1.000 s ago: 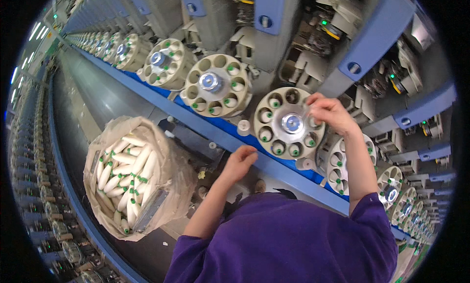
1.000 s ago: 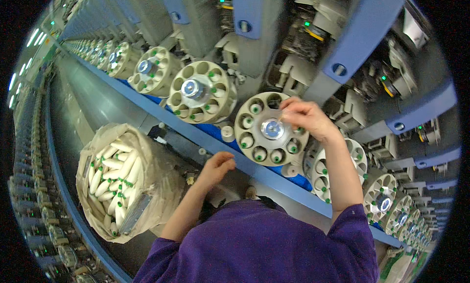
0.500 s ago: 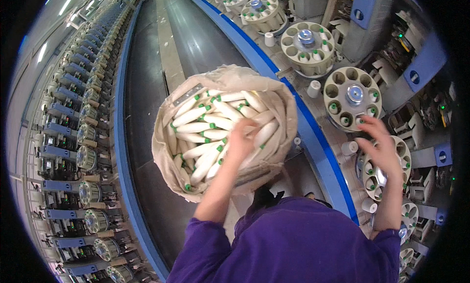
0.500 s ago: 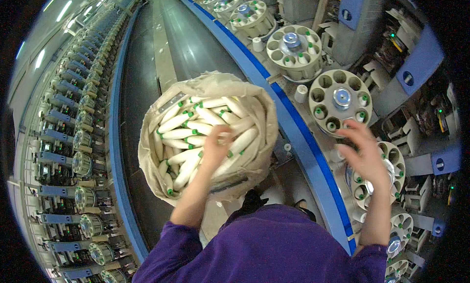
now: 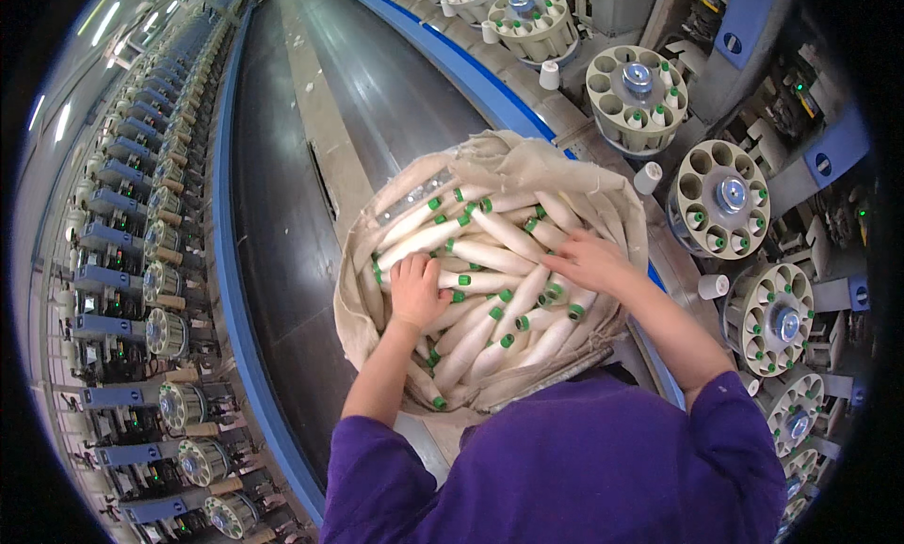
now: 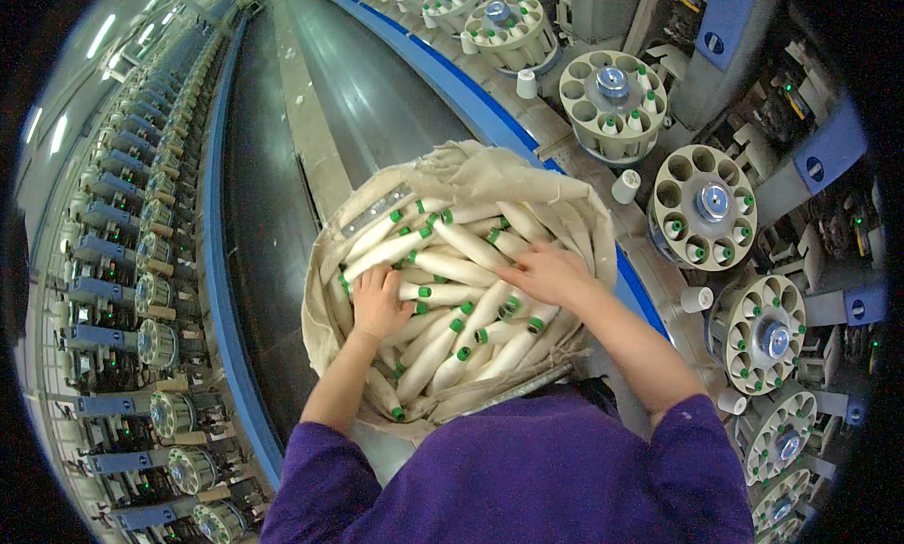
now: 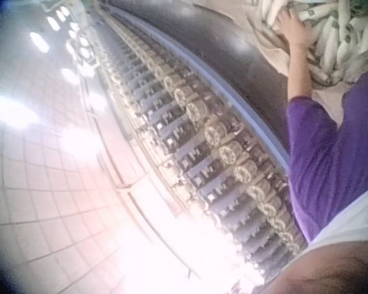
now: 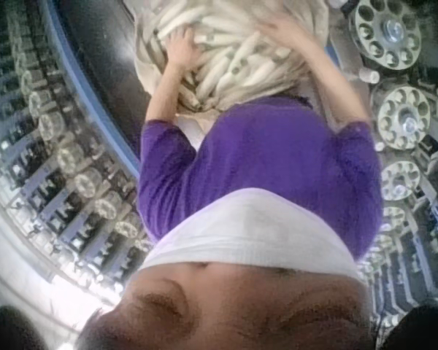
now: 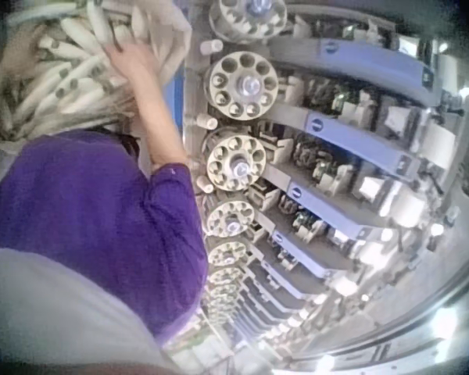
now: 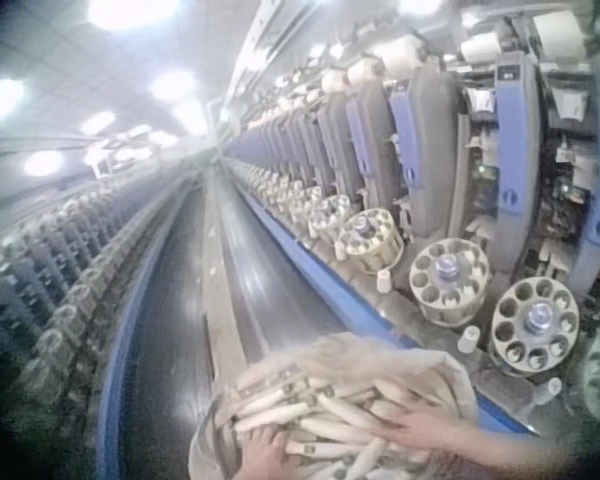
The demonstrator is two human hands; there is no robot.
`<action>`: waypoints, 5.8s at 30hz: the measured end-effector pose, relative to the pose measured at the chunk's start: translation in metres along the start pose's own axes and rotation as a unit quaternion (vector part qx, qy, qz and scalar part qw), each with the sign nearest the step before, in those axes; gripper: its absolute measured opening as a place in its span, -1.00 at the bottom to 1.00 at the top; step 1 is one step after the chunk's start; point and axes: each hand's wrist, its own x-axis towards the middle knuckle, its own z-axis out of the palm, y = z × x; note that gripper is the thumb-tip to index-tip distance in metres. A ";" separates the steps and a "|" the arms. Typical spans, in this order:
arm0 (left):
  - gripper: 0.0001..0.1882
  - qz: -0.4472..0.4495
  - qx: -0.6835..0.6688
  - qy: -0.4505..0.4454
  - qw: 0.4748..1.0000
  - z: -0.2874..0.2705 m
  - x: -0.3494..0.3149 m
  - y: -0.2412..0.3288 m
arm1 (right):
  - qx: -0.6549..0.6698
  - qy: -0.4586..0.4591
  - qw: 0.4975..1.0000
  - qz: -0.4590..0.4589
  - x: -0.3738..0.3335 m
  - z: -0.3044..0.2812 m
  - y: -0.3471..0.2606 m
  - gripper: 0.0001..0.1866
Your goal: The person repeatedly picks white spindles from a sack and places them into slots on rotating machine drums. The person also walks along the machine row, briefly adjusts a machine component, and picks up a fallen spindle from the floor.
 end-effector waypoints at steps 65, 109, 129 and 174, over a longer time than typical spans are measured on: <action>-0.50 0.083 -0.839 -0.159 0.514 -0.014 0.317 0.337 | 0.637 0.416 0.649 0.017 -0.080 -0.124 0.224 -0.75; -0.45 -0.059 -0.913 -0.013 0.403 0.016 0.320 0.266 | 0.671 0.438 0.592 0.082 -0.045 -0.105 0.226 -0.63; -0.41 -0.098 -0.929 0.035 0.354 0.011 0.292 0.277 | 0.798 0.132 0.577 0.114 -0.084 -0.132 0.246 -0.81; -0.39 0.148 -0.323 0.074 0.932 0.075 0.246 0.268 | 0.174 0.382 0.902 0.098 -0.078 -0.191 0.204 -0.79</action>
